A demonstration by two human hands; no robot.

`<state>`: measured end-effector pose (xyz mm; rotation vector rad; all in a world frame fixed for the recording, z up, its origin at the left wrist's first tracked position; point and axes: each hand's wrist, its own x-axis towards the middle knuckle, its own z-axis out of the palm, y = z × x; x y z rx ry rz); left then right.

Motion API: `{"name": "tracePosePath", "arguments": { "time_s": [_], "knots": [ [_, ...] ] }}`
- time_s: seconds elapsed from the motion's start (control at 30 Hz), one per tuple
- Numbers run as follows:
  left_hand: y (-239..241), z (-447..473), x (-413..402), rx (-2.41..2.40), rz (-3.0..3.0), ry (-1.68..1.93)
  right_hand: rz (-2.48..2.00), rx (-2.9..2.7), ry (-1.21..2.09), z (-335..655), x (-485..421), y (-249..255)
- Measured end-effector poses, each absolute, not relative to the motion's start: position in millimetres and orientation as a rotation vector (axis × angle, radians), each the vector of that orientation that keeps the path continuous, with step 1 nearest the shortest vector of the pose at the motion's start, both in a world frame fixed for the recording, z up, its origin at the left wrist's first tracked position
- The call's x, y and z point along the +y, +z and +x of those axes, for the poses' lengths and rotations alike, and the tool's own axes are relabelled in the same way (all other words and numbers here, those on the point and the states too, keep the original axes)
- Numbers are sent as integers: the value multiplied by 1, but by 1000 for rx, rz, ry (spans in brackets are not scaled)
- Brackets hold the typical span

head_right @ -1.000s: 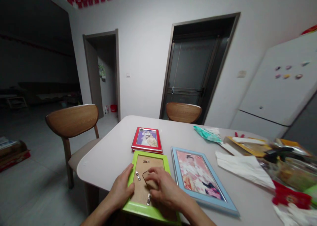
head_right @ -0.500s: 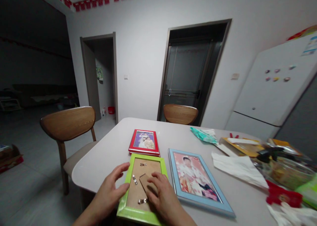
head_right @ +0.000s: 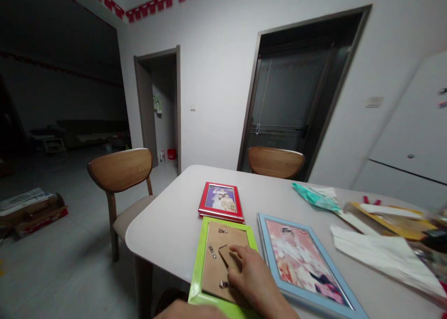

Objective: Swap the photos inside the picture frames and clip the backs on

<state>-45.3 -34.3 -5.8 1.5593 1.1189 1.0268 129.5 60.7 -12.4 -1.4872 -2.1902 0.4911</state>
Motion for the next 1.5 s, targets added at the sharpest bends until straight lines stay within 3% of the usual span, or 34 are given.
{"name": "tracePosePath", "arguments": {
  "time_s": [0.2,0.4,0.7,1.07,1.27,1.5],
  "knots": [
    [-5,-45,-4,1446,1459,1279,-1391,-2063,548,113,49,21],
    [-16,-73,19,1067,1088,1365,-1181,-2089,481,92,44,26],
    [-24,-148,7,1136,959,1283,-1573,-2124,355,147,69,-8],
    [-40,-189,29,1786,1185,1320,-1451,-2445,268,138,52,-14],
    [-32,-152,16,1955,1458,1420,-1325,-2546,407,121,44,-6],
    [-17,-66,-3,1686,1968,1029,-1139,-2628,433,105,43,-6]
  ]
}}
